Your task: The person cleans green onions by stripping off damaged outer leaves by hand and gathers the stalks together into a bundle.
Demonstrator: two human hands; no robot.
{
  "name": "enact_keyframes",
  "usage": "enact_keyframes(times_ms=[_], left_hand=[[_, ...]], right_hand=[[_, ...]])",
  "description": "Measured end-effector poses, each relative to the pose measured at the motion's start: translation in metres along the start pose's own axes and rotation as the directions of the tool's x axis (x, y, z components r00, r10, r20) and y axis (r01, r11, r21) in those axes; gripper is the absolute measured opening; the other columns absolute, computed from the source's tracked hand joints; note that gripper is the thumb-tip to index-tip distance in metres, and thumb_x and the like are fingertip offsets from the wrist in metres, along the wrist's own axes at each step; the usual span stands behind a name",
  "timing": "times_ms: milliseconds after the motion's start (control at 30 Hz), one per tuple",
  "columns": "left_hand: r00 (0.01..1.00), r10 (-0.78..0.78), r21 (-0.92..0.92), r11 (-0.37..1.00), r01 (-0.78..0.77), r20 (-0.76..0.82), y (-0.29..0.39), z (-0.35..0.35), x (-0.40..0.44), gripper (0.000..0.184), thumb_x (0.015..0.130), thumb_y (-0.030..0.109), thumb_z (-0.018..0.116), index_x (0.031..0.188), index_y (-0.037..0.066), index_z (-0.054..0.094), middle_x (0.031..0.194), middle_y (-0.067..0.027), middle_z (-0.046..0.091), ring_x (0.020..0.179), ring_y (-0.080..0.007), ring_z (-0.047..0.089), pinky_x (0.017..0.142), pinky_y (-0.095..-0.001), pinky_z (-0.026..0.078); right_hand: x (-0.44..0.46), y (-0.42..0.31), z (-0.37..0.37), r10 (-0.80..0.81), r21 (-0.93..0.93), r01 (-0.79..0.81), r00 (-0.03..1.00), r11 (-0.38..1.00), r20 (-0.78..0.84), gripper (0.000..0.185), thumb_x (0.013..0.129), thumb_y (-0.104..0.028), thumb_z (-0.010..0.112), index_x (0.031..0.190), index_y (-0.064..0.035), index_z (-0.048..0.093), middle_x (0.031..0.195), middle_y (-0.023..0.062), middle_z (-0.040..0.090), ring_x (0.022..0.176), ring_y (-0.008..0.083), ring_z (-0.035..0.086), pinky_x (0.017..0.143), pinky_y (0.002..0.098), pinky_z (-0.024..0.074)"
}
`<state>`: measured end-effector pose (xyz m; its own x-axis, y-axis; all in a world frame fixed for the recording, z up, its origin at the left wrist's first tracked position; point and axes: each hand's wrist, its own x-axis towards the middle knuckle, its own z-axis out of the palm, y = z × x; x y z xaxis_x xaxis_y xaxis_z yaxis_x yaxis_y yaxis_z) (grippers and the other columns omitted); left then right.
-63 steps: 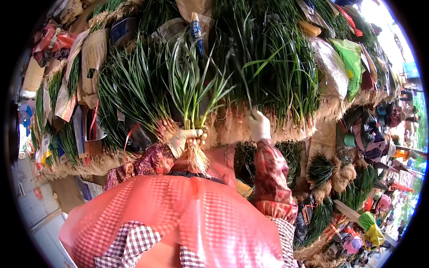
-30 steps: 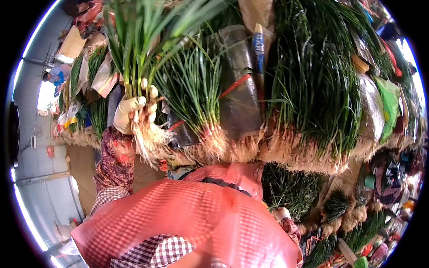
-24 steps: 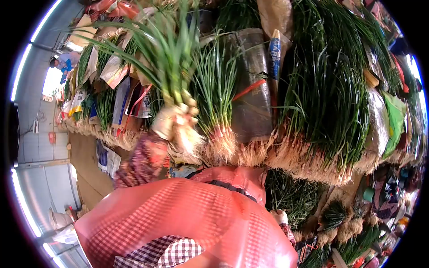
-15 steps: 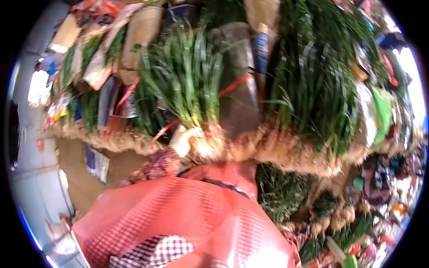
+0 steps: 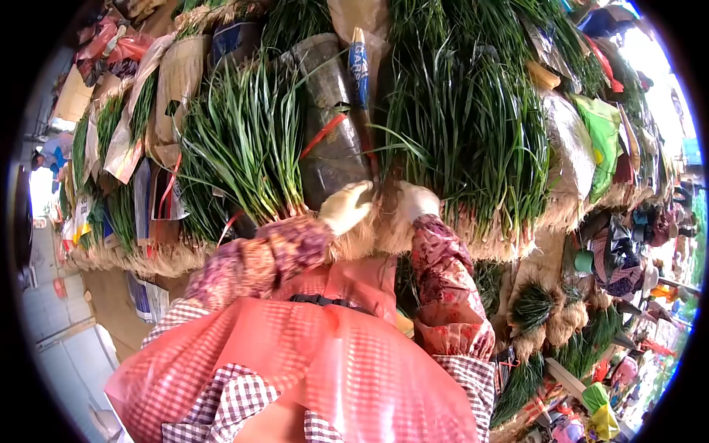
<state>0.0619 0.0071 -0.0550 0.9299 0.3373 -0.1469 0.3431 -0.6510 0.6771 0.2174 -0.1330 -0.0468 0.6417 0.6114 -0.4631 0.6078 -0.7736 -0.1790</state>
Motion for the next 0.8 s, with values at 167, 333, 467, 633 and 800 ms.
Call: enact_keyframes(times_ms=[167, 333, 467, 633, 800], left_hand=[[0.902, -0.316, 0.049, 0.948, 0.316, 0.294, 0.041, 0.015, 0.058, 0.059, 0.081, 0.036, 0.064, 0.126, 0.000, 0.048, 0.106, -0.0178, 0.064, 0.099, -0.0312, 0.062, 0.085, -0.0386, 0.048], [0.907, -0.230, -0.487, 0.782, 0.388, 0.353, 0.013, 0.036, 0.039, 0.035, 0.084, 0.027, 0.063, 0.109, 0.002, 0.062, 0.090, -0.0088, 0.066, 0.077, -0.0182, 0.062, 0.077, -0.0300, 0.047], [0.850, -0.197, -0.782, 0.333, 0.527, 0.489, 0.043, -0.010, -0.009, 0.020, 0.088, 0.011, 0.057, 0.107, 0.006, 0.063, 0.096, -0.0009, 0.062, 0.085, -0.0099, 0.055, 0.079, -0.0235, 0.045], [0.978, -0.065, -0.784, 0.588, 0.199, 0.199, 0.035, 0.003, -0.039, 0.035, 0.089, 0.011, 0.056, 0.122, 0.002, 0.051, 0.111, -0.0055, 0.058, 0.103, -0.0145, 0.054, 0.093, -0.0283, 0.042], [0.935, -0.256, -0.614, 0.705, 0.354, 0.244, 0.034, 0.003, -0.060, 0.033, 0.091, 0.010, 0.055, 0.122, -0.001, 0.050, 0.113, -0.0075, 0.058, 0.106, -0.0161, 0.054, 0.094, -0.0279, 0.042]], right_hand=[[-0.010, 0.080, -0.012, 0.158, 0.233, -0.152, 0.987, 0.960, -0.007, 0.030, 0.096, -0.031, 0.050, 0.125, -0.0330, 0.056, 0.102, 0.0066, 0.068, 0.066, 0.0144, 0.065, 0.060, 0.0273, 0.0557], [-0.018, 0.060, -0.023, 0.101, 0.496, -0.118, 0.993, 0.860, 0.061, 0.035, 0.093, -0.038, 0.052, 0.120, -0.0177, 0.061, 0.099, 0.0059, 0.069, 0.071, 0.0156, 0.065, 0.071, 0.0336, 0.0526], [-0.055, 0.017, -0.013, 0.022, 0.943, -0.184, 0.982, 0.276, 0.186, 0.036, 0.087, -0.025, 0.066, 0.113, -0.0006, 0.061, 0.099, 0.0086, 0.067, 0.075, 0.0120, 0.062, 0.068, 0.0245, 0.0497], [-0.063, -0.033, 0.006, -0.029, 0.997, -0.071, 0.997, -0.019, 0.070, 0.028, 0.087, -0.020, 0.067, 0.102, 0.0025, 0.061, 0.090, 0.0045, 0.065, 0.074, 0.0154, 0.061, 0.065, 0.0298, 0.0496], [-0.081, -0.040, 0.005, -0.010, 0.777, 0.131, 0.987, 0.616, -0.158, 0.020, 0.090, -0.021, 0.063, 0.095, -0.0025, 0.063, 0.080, 0.0018, 0.065, 0.066, 0.0117, 0.061, 0.058, 0.0275, 0.0499]])
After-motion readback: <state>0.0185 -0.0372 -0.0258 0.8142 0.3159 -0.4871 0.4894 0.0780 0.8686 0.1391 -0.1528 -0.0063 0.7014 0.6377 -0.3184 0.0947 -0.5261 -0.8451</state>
